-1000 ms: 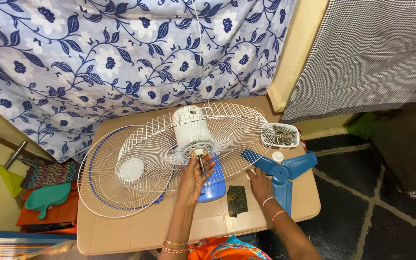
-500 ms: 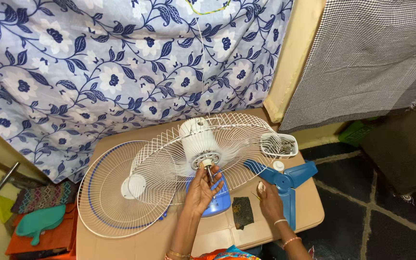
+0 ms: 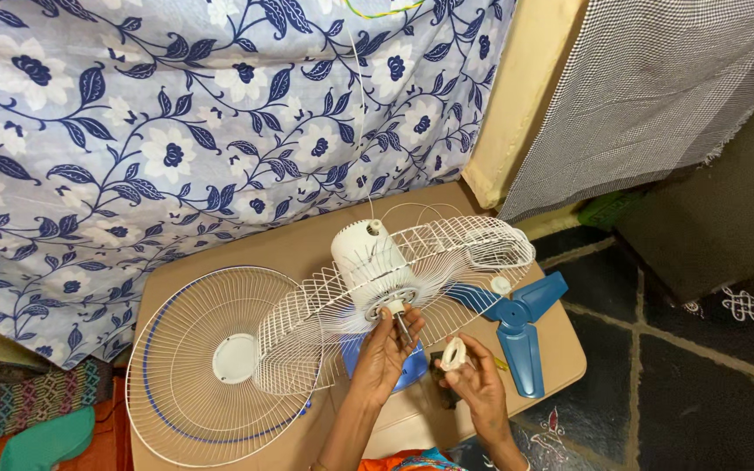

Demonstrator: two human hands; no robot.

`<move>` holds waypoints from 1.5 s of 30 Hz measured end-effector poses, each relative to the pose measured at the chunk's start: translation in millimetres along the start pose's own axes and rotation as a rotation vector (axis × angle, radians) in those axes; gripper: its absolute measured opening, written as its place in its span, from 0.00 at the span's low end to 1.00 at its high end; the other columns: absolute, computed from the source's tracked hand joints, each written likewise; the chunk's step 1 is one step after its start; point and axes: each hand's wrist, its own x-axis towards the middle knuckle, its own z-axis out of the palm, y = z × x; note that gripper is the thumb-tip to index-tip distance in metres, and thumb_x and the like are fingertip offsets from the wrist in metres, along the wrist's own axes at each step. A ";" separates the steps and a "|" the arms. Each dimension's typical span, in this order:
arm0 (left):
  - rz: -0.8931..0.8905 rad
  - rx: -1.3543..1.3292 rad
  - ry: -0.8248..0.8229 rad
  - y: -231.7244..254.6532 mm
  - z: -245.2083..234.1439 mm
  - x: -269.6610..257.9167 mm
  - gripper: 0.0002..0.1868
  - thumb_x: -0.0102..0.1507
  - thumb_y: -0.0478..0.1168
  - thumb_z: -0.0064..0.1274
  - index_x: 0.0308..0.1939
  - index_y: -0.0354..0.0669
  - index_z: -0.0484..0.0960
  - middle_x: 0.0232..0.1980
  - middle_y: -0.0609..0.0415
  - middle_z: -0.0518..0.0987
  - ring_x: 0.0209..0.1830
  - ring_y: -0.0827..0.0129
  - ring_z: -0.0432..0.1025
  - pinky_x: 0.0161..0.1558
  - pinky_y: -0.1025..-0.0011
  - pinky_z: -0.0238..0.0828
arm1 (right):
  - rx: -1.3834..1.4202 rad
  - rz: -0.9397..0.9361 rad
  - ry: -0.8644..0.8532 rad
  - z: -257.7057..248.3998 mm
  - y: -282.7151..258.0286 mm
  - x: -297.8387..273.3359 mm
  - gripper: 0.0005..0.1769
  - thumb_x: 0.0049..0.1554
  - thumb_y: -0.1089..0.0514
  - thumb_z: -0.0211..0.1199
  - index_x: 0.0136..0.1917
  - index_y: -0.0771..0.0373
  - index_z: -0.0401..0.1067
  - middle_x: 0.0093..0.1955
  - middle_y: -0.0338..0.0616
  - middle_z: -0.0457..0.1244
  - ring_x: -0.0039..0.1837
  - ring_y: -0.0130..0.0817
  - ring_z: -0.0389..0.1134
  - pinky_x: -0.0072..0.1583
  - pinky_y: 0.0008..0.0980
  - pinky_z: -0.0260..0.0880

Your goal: The person assembles an electric fan by first positioning the motor housing on the blue base, then attaching the front wire cage and securing it with a central plastic nut. The fan blades and rear cage are not attached in this clip.

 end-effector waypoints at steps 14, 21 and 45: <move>-0.078 -0.076 -0.007 7.6 15.0 -7.6 0.29 0.64 0.55 0.51 0.64 0.42 0.74 0.64 0.52 0.79 0.66 0.68 0.72 0.41 0.70 0.77 | -0.718 -0.387 0.250 107.7 -24.3 11.2 0.34 0.49 0.63 0.74 0.67 0.66 0.66 0.63 0.50 0.62 0.56 0.34 0.70 0.55 0.30 0.75; -0.058 -0.079 -0.021 7.0 13.2 -6.9 0.28 0.66 0.54 0.51 0.62 0.38 0.78 0.61 0.52 0.81 0.57 0.69 0.74 0.47 0.70 0.74 | -0.805 -0.461 0.251 113.9 -30.4 21.7 0.34 0.48 0.64 0.75 0.66 0.65 0.66 0.62 0.51 0.63 0.62 0.42 0.68 0.57 0.33 0.74; 1.012 1.294 0.159 23.2 -22.0 -45.3 0.14 0.65 0.33 0.56 0.55 0.40 0.77 0.55 0.46 0.78 0.56 0.55 0.74 0.57 0.62 0.71 | -0.840 -0.610 0.206 126.6 -22.8 47.6 0.31 0.53 0.62 0.72 0.67 0.64 0.65 0.62 0.52 0.59 0.52 0.36 0.69 0.50 0.32 0.75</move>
